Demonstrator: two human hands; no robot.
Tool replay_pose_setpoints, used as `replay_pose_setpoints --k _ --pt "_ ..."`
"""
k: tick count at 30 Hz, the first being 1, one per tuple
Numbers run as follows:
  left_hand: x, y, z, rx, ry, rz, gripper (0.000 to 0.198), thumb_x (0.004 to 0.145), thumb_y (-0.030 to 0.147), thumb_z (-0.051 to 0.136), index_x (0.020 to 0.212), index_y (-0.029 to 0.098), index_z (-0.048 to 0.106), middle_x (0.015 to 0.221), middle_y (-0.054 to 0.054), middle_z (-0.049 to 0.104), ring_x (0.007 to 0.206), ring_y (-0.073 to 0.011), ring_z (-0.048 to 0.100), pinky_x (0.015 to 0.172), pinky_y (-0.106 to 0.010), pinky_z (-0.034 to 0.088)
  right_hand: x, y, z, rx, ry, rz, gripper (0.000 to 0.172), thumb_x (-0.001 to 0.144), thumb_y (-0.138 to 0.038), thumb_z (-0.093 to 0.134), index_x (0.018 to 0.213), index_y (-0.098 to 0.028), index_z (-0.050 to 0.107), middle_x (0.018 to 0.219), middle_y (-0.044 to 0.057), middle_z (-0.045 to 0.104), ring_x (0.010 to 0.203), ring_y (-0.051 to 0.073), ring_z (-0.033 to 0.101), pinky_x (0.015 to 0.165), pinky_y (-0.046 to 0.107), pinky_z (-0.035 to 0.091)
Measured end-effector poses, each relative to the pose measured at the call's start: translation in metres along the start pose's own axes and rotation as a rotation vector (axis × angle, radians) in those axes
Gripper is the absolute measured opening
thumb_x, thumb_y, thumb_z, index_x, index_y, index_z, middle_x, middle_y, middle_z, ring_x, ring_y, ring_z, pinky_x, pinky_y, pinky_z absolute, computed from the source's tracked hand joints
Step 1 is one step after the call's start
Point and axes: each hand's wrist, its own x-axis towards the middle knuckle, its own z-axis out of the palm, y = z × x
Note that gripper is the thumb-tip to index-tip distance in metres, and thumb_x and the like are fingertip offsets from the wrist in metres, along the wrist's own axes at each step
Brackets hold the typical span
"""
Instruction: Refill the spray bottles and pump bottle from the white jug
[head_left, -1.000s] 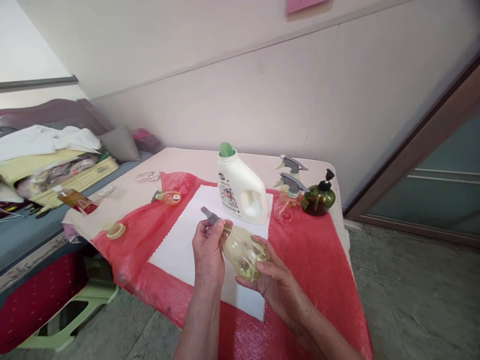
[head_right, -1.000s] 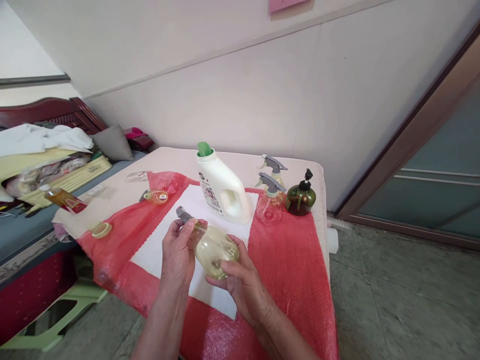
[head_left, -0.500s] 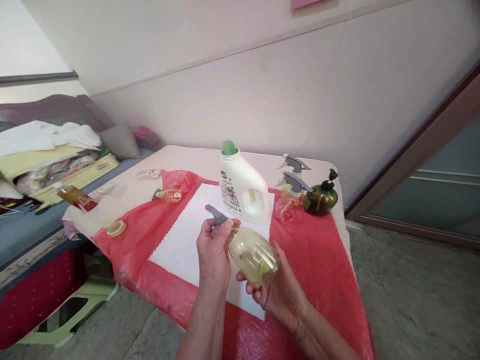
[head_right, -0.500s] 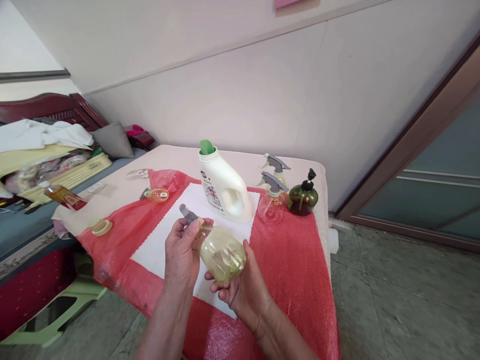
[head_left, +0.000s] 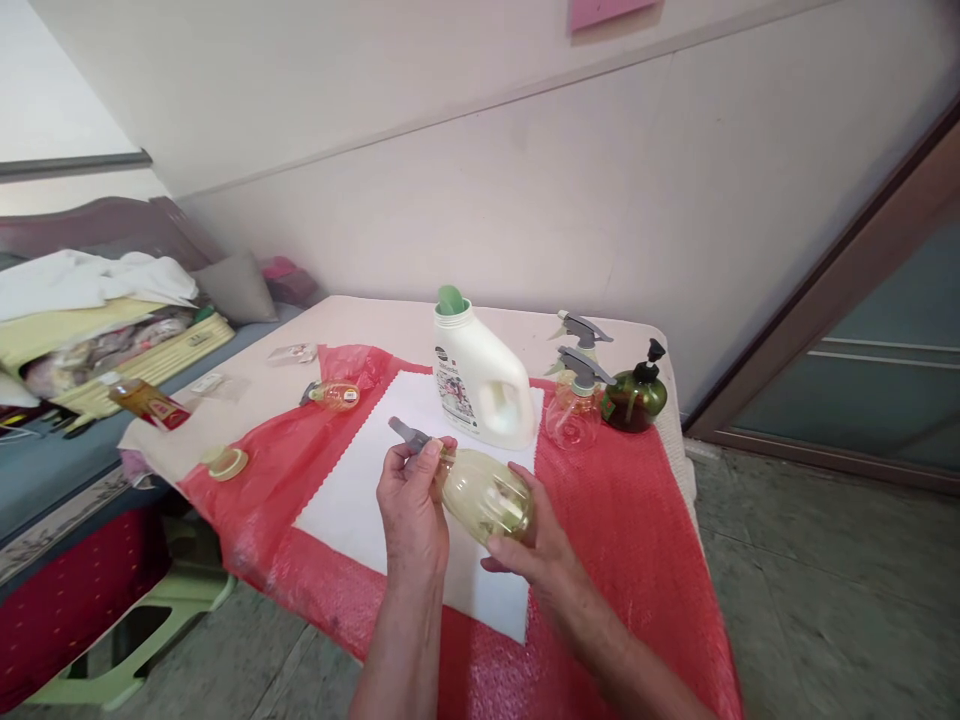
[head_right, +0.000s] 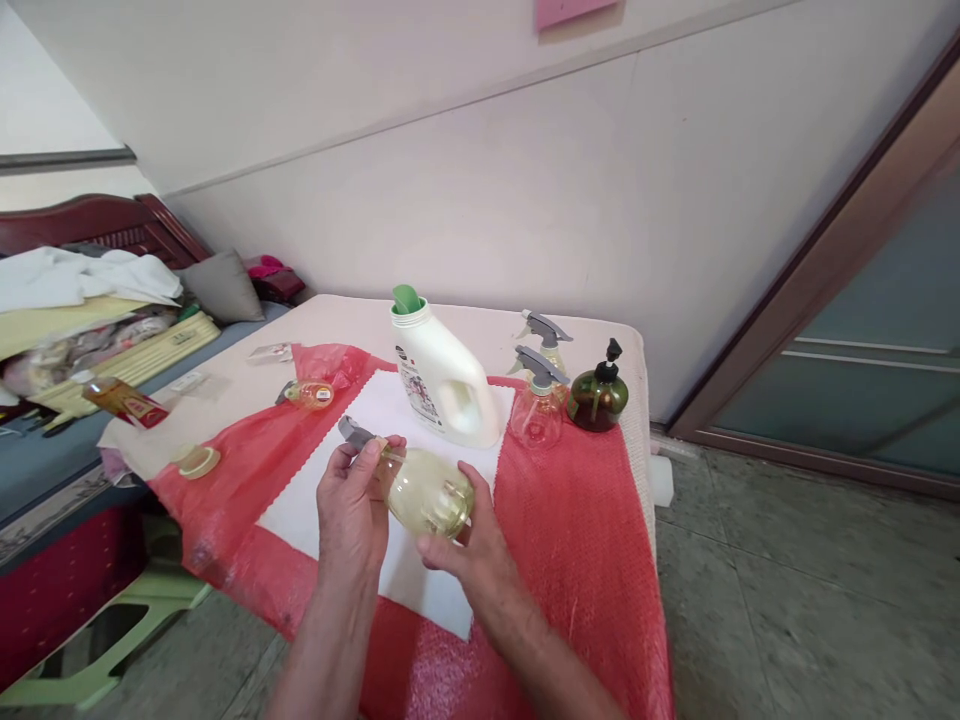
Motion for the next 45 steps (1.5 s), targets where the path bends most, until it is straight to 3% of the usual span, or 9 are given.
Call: replay_pose_setpoints --k 7,14,19,24,30,34,39,42,45 --pt "0.003 0.004 -0.002 -0.032 -0.010 -0.031 0.032 0.066 0.029 0.080 0.085 0.017 0.057 0.079 -0.005 0.072 0.081 -0.0209 0.070 0.080 -0.037 0.051 -0.003 -0.004 -0.001 -0.151 -0.067 0.020 0.075 0.060 -0.056 0.078 0.118 -0.024 0.043 0.088 0.002 0.064 0.054 0.013 0.062 0.048 0.026 0.048" --pt "0.002 0.001 -0.003 -0.058 -0.005 -0.064 0.029 0.066 0.026 0.081 0.082 0.016 0.058 0.078 -0.005 0.072 0.076 -0.0188 0.070 0.078 -0.034 0.051 -0.010 -0.003 0.005 0.076 -0.115 0.138 0.060 0.074 -0.069 0.058 0.107 -0.019 0.056 0.064 -0.003 0.060 0.042 0.007 0.053 0.039 0.017 0.037" --pt "0.000 -0.001 -0.001 -0.049 0.030 -0.076 0.033 0.067 0.034 0.080 0.085 0.017 0.059 0.082 -0.006 0.073 0.080 -0.0203 0.070 0.078 -0.034 0.051 -0.010 -0.004 0.006 0.115 -0.109 0.182 0.061 0.073 -0.067 0.061 0.110 -0.019 0.057 0.068 -0.002 0.062 0.043 0.007 0.054 0.041 0.017 0.037" --pt "0.000 0.004 -0.002 -0.116 -0.083 -0.219 0.048 0.078 0.061 0.062 0.092 0.016 0.064 0.095 -0.012 0.072 0.093 -0.0243 0.068 0.081 -0.036 0.050 -0.008 -0.010 0.003 0.034 -0.106 0.088 0.063 0.069 -0.060 0.069 0.117 -0.022 0.053 0.078 -0.001 0.064 0.050 0.009 0.058 0.046 0.020 0.042" --pt "0.001 0.007 -0.007 -0.093 -0.243 -0.247 0.042 0.078 0.051 0.067 0.098 0.014 0.066 0.104 -0.015 0.071 0.109 -0.0282 0.062 0.090 -0.038 0.046 -0.007 -0.014 -0.002 -0.070 -0.138 0.039 0.059 0.073 -0.059 0.064 0.116 -0.020 0.052 0.080 0.000 0.063 0.055 0.011 0.058 0.051 0.024 0.044" --pt "0.004 0.007 -0.007 -0.050 -0.166 -0.229 0.038 0.078 0.049 0.068 0.094 0.015 0.066 0.100 -0.013 0.071 0.105 -0.0270 0.064 0.090 -0.038 0.046 -0.002 -0.009 -0.001 -0.287 -0.015 -0.135 0.072 0.062 -0.036 0.077 0.124 -0.025 0.043 0.103 0.003 0.062 0.079 0.017 0.064 0.064 0.029 0.052" --pt "0.006 0.005 -0.006 -0.071 -0.122 -0.279 0.040 0.077 0.055 0.066 0.088 0.016 0.067 0.099 -0.012 0.072 0.107 -0.0267 0.063 0.091 -0.038 0.046 -0.003 0.007 -0.006 -0.893 0.181 -0.609 0.077 0.066 -0.019 0.072 0.133 -0.027 0.034 0.127 0.012 0.053 0.111 0.028 0.058 0.085 0.044 0.054" --pt "0.004 0.004 -0.006 -0.079 -0.123 -0.278 0.039 0.075 0.054 0.068 0.084 0.016 0.067 0.097 -0.011 0.072 0.107 -0.0273 0.064 0.093 -0.039 0.046 -0.005 0.014 -0.013 -1.138 0.216 -0.838 0.074 0.075 -0.022 0.068 0.138 -0.025 0.029 0.136 0.018 0.046 0.123 0.035 0.051 0.080 0.047 0.057" --pt "0.003 0.005 -0.005 -0.081 -0.121 -0.274 0.033 0.074 0.048 0.071 0.078 0.015 0.066 0.095 -0.012 0.073 0.108 -0.0281 0.064 0.094 -0.040 0.046 -0.006 0.015 -0.015 -1.255 0.229 -0.897 0.072 0.078 -0.024 0.066 0.139 -0.024 0.027 0.137 0.021 0.045 0.120 0.036 0.054 0.070 0.045 0.060"
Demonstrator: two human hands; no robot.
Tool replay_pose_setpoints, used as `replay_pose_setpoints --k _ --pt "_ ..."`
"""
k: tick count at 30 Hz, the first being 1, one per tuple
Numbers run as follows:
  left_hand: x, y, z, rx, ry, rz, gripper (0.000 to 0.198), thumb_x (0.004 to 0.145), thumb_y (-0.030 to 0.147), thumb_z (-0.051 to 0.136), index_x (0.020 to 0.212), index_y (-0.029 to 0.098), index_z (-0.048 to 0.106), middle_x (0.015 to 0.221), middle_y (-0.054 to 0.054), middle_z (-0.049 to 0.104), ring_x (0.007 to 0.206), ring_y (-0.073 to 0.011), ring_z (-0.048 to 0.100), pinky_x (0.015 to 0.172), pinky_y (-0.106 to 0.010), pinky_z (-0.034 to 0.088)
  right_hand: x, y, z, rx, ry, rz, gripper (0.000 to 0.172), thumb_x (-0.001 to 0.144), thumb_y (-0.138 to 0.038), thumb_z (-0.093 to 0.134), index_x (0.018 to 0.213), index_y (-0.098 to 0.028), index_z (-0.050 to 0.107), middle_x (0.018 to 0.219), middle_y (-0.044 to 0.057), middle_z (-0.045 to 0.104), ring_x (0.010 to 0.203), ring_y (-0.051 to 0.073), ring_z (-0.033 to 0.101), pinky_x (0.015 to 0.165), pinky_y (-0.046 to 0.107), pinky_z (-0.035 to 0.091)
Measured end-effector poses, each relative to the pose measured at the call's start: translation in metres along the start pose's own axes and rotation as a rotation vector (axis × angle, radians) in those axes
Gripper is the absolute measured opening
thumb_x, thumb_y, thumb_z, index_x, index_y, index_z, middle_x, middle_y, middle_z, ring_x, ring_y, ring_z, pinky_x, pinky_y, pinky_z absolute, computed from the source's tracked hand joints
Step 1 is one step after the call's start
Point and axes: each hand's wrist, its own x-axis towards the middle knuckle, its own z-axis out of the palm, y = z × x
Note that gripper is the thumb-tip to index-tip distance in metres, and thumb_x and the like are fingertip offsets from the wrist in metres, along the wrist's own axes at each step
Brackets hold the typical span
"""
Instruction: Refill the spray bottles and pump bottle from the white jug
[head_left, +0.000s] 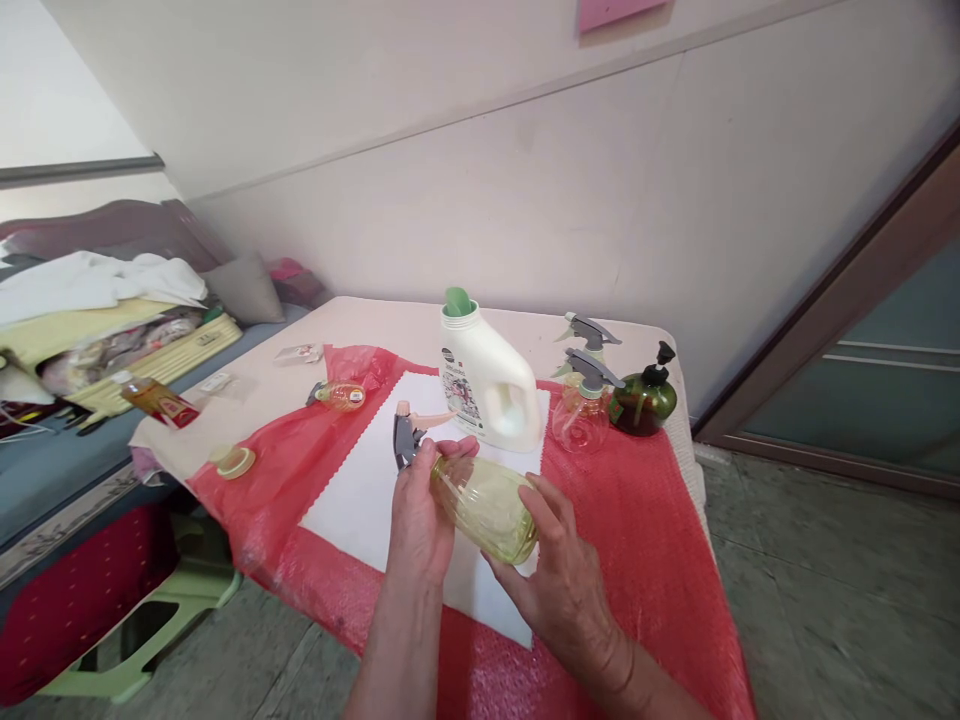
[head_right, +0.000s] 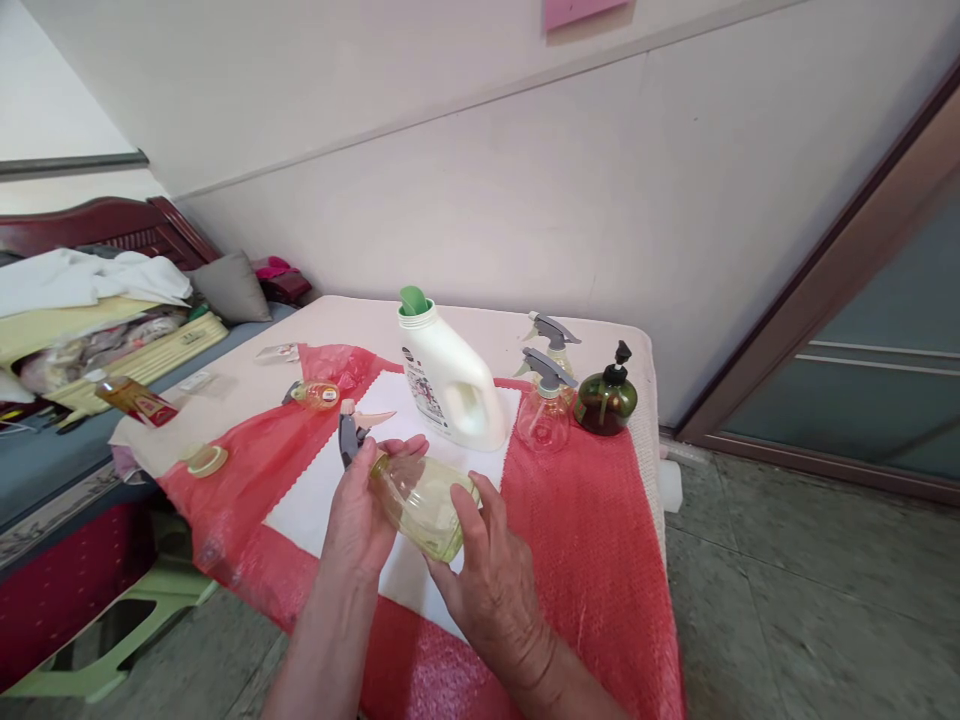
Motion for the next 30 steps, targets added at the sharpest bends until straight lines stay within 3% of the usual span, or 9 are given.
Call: replay_pose_setpoints --k 4,7,10,17,24,30 --pt "-0.001 0.003 0.001 0.026 0.015 0.010 0.028 0.071 0.042 0.073 0.073 0.015 0.064 0.095 -0.014 0.074 0.106 -0.0297 0.065 0.092 -0.041 0.047 0.007 -0.003 -0.005 0.046 -0.061 0.042 0.082 0.068 -0.025 0.075 0.137 -0.023 0.030 0.128 0.017 0.053 0.110 0.033 0.060 0.074 0.044 0.060" --pt "-0.002 0.004 0.001 0.054 0.031 0.038 0.028 0.068 0.041 0.073 0.073 0.015 0.064 0.095 -0.015 0.074 0.105 -0.0306 0.065 0.092 -0.042 0.047 0.011 -0.007 -0.008 0.147 -0.142 0.152 0.084 0.062 -0.023 0.078 0.133 -0.025 0.034 0.119 0.011 0.059 0.086 0.024 0.067 0.068 0.037 0.059" --pt "-0.001 0.003 -0.001 0.070 0.039 0.038 0.027 0.069 0.039 0.073 0.071 0.015 0.062 0.094 -0.015 0.074 0.104 -0.0303 0.066 0.092 -0.041 0.047 0.013 -0.009 -0.011 0.228 -0.223 0.275 0.083 0.059 -0.024 0.077 0.131 -0.023 0.035 0.114 0.009 0.061 0.069 0.018 0.065 0.065 0.036 0.057" --pt "0.000 0.003 -0.001 0.069 0.036 0.061 0.024 0.071 0.035 0.072 0.076 0.015 0.061 0.088 -0.013 0.075 0.096 -0.0275 0.069 0.094 -0.042 0.046 0.020 -0.016 -0.015 0.331 -0.378 0.529 0.084 0.054 -0.029 0.077 0.127 -0.020 0.038 0.101 0.008 0.064 0.091 0.028 0.062 0.075 0.041 0.052" --pt "-0.001 0.004 -0.003 0.073 0.007 0.074 0.023 0.072 0.034 0.072 0.073 0.015 0.060 0.088 -0.012 0.074 0.099 -0.0277 0.068 0.096 -0.042 0.044 0.019 -0.012 -0.011 0.648 -0.367 0.582 0.080 0.052 -0.030 0.080 0.122 -0.024 0.041 0.091 0.001 0.062 0.071 0.017 0.057 0.063 0.030 0.048" --pt "0.001 0.004 -0.007 0.093 -0.004 0.078 0.025 0.072 0.036 0.073 0.075 0.014 0.062 0.090 -0.013 0.074 0.101 -0.0284 0.067 0.095 -0.043 0.044 0.018 -0.008 -0.008 0.862 -0.368 0.645 0.078 0.052 -0.034 0.082 0.119 -0.025 0.043 0.089 -0.001 0.061 0.069 0.015 0.056 0.058 0.027 0.046"
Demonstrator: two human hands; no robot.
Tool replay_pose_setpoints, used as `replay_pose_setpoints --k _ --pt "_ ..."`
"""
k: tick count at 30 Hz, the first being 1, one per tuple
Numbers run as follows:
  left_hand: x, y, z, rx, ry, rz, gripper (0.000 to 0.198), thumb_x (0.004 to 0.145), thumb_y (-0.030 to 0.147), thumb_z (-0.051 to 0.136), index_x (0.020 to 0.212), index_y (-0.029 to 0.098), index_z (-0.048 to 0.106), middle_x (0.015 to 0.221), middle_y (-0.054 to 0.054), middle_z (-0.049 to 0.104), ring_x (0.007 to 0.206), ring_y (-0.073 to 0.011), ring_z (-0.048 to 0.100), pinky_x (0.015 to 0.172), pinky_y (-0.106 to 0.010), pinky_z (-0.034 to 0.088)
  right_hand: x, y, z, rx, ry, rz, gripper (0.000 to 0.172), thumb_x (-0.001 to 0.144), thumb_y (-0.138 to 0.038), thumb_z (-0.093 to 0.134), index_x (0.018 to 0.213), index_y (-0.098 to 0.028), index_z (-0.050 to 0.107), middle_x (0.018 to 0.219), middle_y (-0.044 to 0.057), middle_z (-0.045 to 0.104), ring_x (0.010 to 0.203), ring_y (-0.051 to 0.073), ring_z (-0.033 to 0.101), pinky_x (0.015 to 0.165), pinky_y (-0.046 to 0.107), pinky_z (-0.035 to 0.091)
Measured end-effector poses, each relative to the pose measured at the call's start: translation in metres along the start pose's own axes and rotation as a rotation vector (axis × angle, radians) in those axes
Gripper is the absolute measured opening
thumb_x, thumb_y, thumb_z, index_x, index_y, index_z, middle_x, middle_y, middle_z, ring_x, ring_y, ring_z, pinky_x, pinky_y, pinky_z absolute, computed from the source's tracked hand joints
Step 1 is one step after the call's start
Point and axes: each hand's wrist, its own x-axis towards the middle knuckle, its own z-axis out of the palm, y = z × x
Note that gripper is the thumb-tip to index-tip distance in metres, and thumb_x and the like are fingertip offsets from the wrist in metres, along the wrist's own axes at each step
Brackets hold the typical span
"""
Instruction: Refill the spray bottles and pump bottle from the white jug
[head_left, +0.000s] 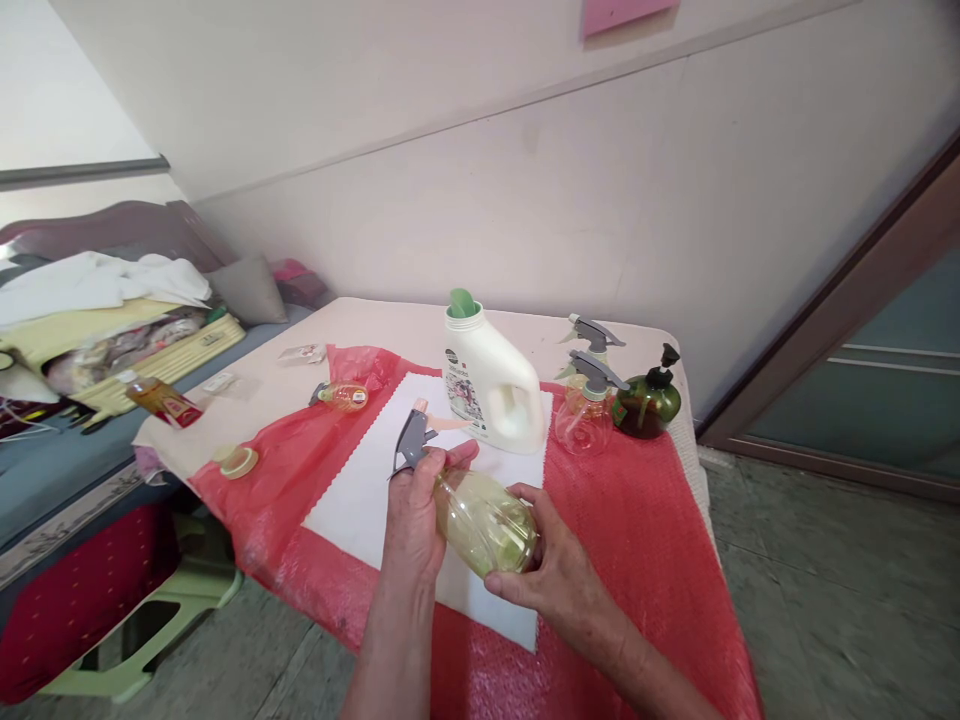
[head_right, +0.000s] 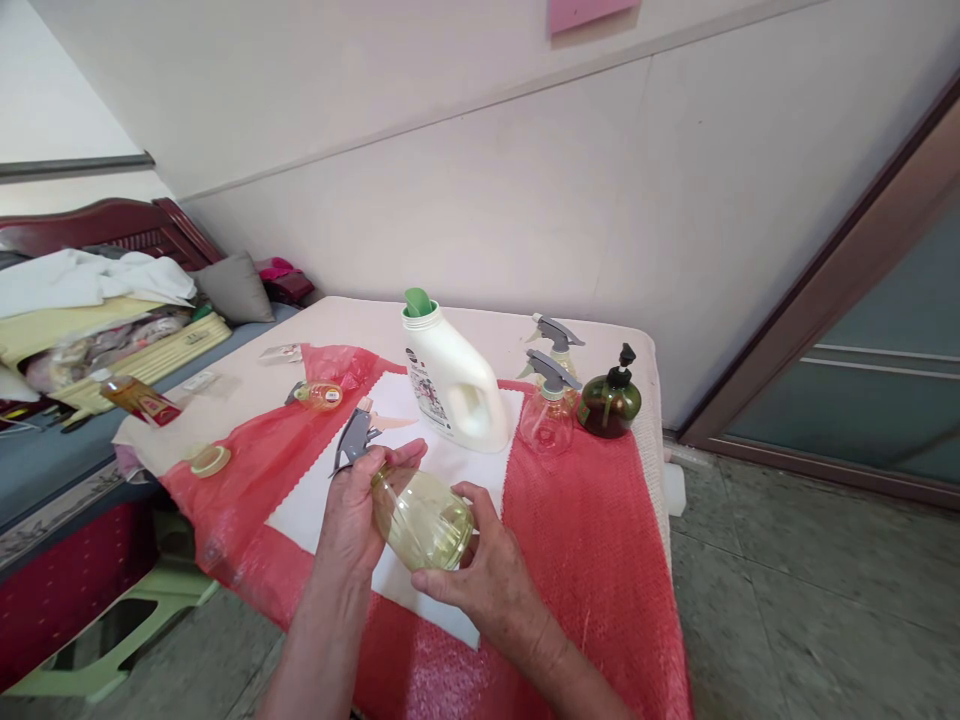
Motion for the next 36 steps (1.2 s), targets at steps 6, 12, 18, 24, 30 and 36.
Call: replay_pose_setpoints --k 6,12,18,24,30,36 --pt "0.000 0.003 0.000 0.009 -0.185 -0.037 0.059 0.066 0.055 0.076 0.110 0.017 0.065 0.121 -0.016 0.065 0.116 -0.0310 0.059 0.094 -0.040 0.044 0.002 -0.008 -0.009 0.291 -0.048 0.127 0.064 0.063 -0.043 0.077 0.118 -0.024 0.049 0.074 -0.004 0.058 0.049 0.007 0.045 0.045 0.022 0.037" --pt "-0.006 0.003 0.003 0.008 -0.378 -0.093 0.069 0.069 0.058 0.073 0.124 0.018 0.059 0.128 -0.019 0.060 0.115 -0.0322 0.057 0.091 -0.038 0.045 0.002 -0.013 -0.013 0.759 -0.129 0.159 0.050 0.077 -0.058 0.059 0.108 -0.018 0.060 0.079 0.005 0.066 0.052 0.010 0.050 0.042 0.019 0.032" --pt "-0.007 -0.001 0.004 0.046 -0.448 -0.118 0.053 0.079 0.055 0.065 0.116 0.017 0.063 0.125 -0.019 0.062 0.113 -0.0306 0.058 0.090 -0.039 0.044 0.003 -0.014 -0.016 0.996 -0.276 0.378 0.067 0.080 -0.077 0.035 0.100 -0.017 0.058 0.070 0.013 0.072 0.031 0.003 0.032 0.037 0.017 0.020" --pt "-0.009 0.000 0.008 -0.012 -0.351 -0.127 0.052 0.079 0.053 0.066 0.116 0.017 0.064 0.118 -0.017 0.066 0.111 -0.0305 0.060 0.093 -0.041 0.043 0.004 -0.006 -0.015 0.913 -0.376 0.484 0.072 0.079 -0.080 0.030 0.088 -0.014 0.058 0.061 0.013 0.070 0.026 0.005 0.034 0.034 0.018 0.019" --pt "-0.006 0.002 0.007 -0.090 -0.179 -0.133 0.031 0.077 0.047 0.068 0.083 0.017 0.065 0.112 -0.014 0.069 0.110 -0.0287 0.062 0.094 -0.040 0.043 0.000 -0.005 0.000 0.720 -0.310 0.479 0.066 0.082 -0.074 0.037 0.104 -0.014 0.058 0.057 0.006 0.067 0.027 0.007 0.039 0.031 0.017 0.025" --pt "-0.002 0.001 0.003 -0.088 -0.080 -0.131 0.026 0.076 0.040 0.070 0.074 0.016 0.061 0.104 -0.014 0.072 0.102 -0.0257 0.066 0.095 -0.039 0.043 0.001 0.002 0.001 0.546 -0.237 0.284 0.059 0.079 -0.068 0.049 0.101 -0.015 0.060 0.064 0.003 0.064 0.039 0.007 0.043 0.031 0.016 0.026"
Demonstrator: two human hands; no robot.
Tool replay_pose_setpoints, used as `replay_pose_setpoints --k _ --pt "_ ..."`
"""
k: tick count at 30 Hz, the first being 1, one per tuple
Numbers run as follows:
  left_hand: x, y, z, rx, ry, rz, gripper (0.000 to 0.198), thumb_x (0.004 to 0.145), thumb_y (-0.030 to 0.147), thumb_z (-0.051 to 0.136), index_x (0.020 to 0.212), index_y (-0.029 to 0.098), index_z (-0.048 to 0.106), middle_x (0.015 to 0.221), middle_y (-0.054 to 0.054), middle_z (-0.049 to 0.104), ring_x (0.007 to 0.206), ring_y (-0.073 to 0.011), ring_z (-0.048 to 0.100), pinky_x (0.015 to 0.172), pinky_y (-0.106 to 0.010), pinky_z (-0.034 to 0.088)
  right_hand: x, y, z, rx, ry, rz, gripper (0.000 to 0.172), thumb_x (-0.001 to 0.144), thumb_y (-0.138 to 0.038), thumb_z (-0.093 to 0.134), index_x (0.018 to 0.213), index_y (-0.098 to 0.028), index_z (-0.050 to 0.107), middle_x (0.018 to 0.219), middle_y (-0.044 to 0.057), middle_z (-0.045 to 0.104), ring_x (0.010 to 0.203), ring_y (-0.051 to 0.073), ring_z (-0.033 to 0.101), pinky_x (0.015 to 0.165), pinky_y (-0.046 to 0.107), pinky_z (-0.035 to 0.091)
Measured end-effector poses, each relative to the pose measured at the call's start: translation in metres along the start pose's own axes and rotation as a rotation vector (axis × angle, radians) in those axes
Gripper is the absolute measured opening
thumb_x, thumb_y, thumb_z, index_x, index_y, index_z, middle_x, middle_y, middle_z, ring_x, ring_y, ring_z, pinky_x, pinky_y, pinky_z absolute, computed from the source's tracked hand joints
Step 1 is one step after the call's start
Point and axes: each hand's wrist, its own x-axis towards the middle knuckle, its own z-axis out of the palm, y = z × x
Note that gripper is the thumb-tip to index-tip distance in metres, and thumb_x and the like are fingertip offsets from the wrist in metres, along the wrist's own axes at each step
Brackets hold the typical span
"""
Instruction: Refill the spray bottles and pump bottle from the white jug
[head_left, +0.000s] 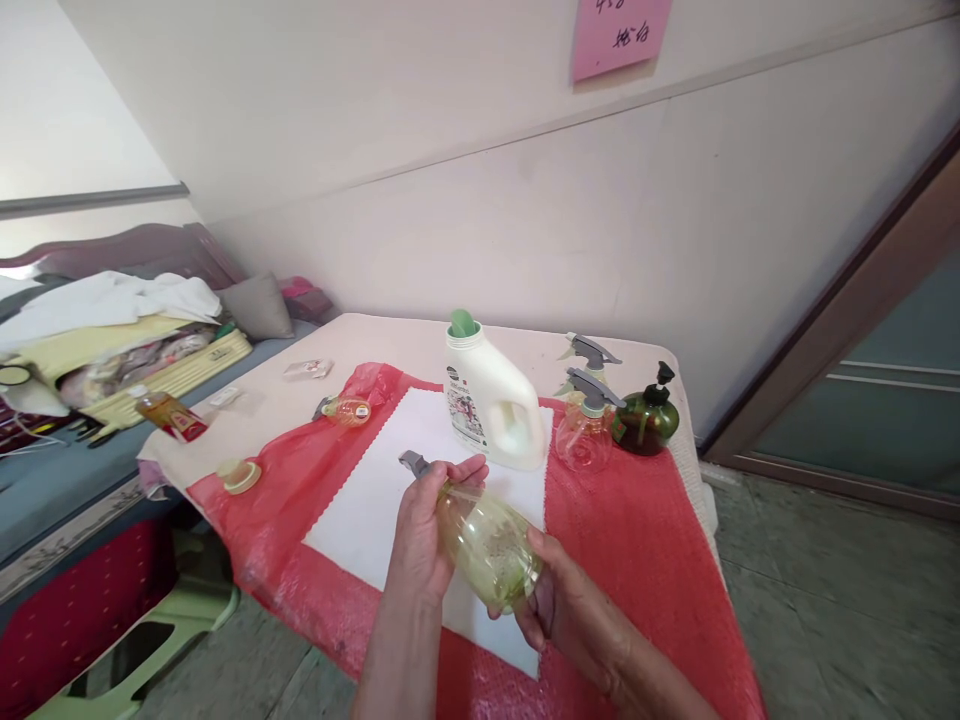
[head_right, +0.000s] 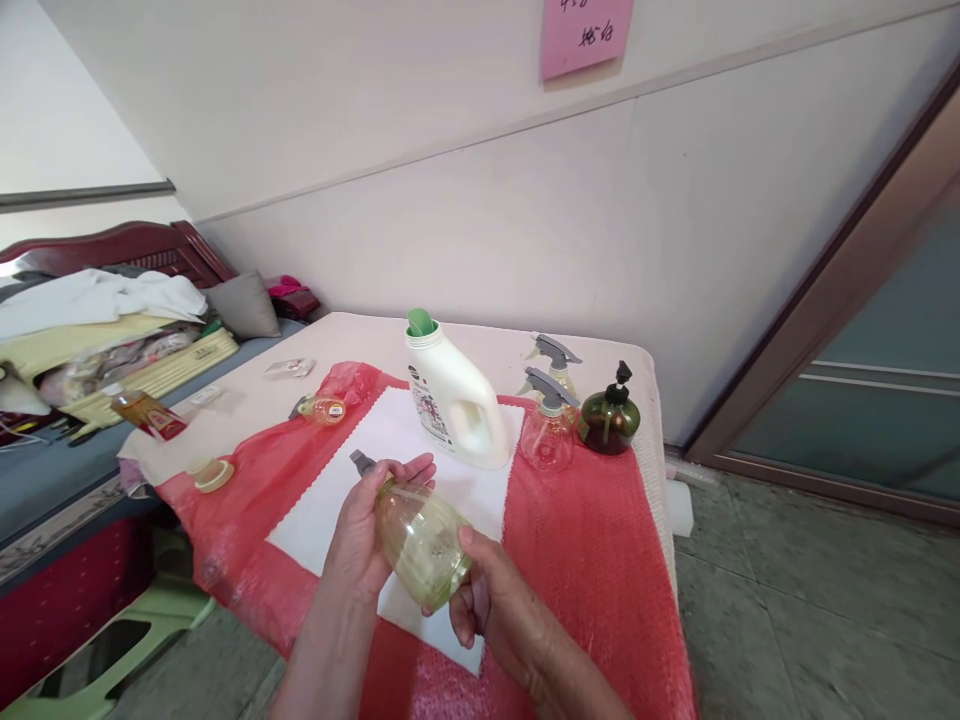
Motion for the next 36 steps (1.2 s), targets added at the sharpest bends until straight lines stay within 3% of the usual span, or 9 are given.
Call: replay_pose_setpoints --k 7,11,14,16,19,21,24,30,36 --pt "-0.001 0.002 0.003 0.042 0.058 0.014 0.029 0.073 0.043 0.069 0.067 0.017 0.057 0.097 -0.014 0.074 0.101 -0.0281 0.067 0.096 -0.041 0.042 -0.006 -0.006 0.004 -0.388 0.117 -0.189 0.051 0.073 -0.052 0.061 0.109 -0.017 0.056 0.069 0.000 0.060 0.050 0.011 0.054 0.045 0.023 0.043" --pt "0.001 -0.001 0.005 0.045 0.119 0.048 0.031 0.070 0.044 0.072 0.067 0.016 0.057 0.102 -0.016 0.073 0.104 -0.0291 0.066 0.095 -0.041 0.043 -0.005 0.000 -0.003 -0.970 0.381 -0.486 0.073 0.061 -0.025 0.072 0.129 -0.020 0.045 0.103 0.009 0.065 0.081 0.023 0.065 0.065 0.036 0.056" --pt "0.001 -0.004 0.007 0.003 0.142 0.040 0.030 0.072 0.044 0.071 0.070 0.017 0.057 0.105 -0.014 0.072 0.108 -0.0276 0.064 0.093 -0.039 0.045 -0.003 0.012 -0.012 -1.295 0.493 -0.722 0.071 0.071 -0.027 0.069 0.136 -0.027 0.041 0.130 0.016 0.054 0.110 0.035 0.059 0.072 0.046 0.058" --pt "0.002 -0.004 0.007 -0.013 0.148 0.053 0.030 0.073 0.044 0.070 0.070 0.017 0.057 0.104 -0.013 0.073 0.107 -0.0269 0.065 0.092 -0.038 0.045 -0.003 0.015 -0.013 -1.278 0.487 -0.743 0.073 0.072 -0.030 0.071 0.138 -0.029 0.039 0.136 0.015 0.049 0.117 0.036 0.055 0.075 0.047 0.057" --pt "0.002 -0.003 0.006 -0.023 0.150 0.092 0.030 0.074 0.044 0.069 0.070 0.017 0.057 0.100 -0.012 0.073 0.105 -0.0260 0.066 0.094 -0.038 0.044 -0.005 0.009 -0.008 -0.923 0.368 -0.559 0.087 0.072 -0.040 0.072 0.144 -0.027 0.025 0.133 0.015 0.051 0.102 0.028 0.062 0.074 0.042 0.057" --pt "0.002 -0.003 0.005 -0.014 0.154 0.098 0.029 0.075 0.043 0.068 0.070 0.017 0.057 0.100 -0.012 0.073 0.104 -0.0255 0.066 0.095 -0.038 0.043 -0.006 0.001 -0.002 -0.660 0.242 -0.371 0.077 0.082 -0.052 0.057 0.144 -0.024 0.021 0.122 0.014 0.057 0.083 0.022 0.065 0.065 0.037 0.055" --pt "0.002 -0.003 0.005 0.008 0.171 0.091 0.029 0.075 0.044 0.068 0.071 0.017 0.057 0.101 -0.012 0.073 0.103 -0.0259 0.066 0.094 -0.038 0.044 -0.005 -0.008 0.005 -0.465 0.161 -0.237 0.058 0.085 -0.055 0.048 0.132 -0.022 0.037 0.105 0.009 0.062 0.077 0.019 0.063 0.058 0.031 0.052" --pt "0.003 -0.006 0.007 -0.069 0.171 0.071 0.031 0.076 0.046 0.067 0.070 0.017 0.055 0.102 -0.012 0.073 0.106 -0.0262 0.065 0.093 -0.038 0.044 -0.003 0.003 0.003 -0.843 0.415 -0.539 0.075 0.065 -0.019 0.070 0.131 -0.026 0.035 0.119 0.009 0.058 0.101 0.025 0.061 0.087 0.044 0.052" --pt "0.007 -0.002 0.004 -0.131 0.237 0.048 0.028 0.078 0.042 0.066 0.070 0.018 0.055 0.106 -0.013 0.071 0.107 -0.0257 0.065 0.093 -0.037 0.045 -0.002 0.014 -0.011 -1.307 0.467 -1.016 0.064 0.076 -0.009 0.060 0.132 -0.027 0.036 0.142 0.015 0.039 0.131 0.031 0.043 0.099 0.052 0.047"
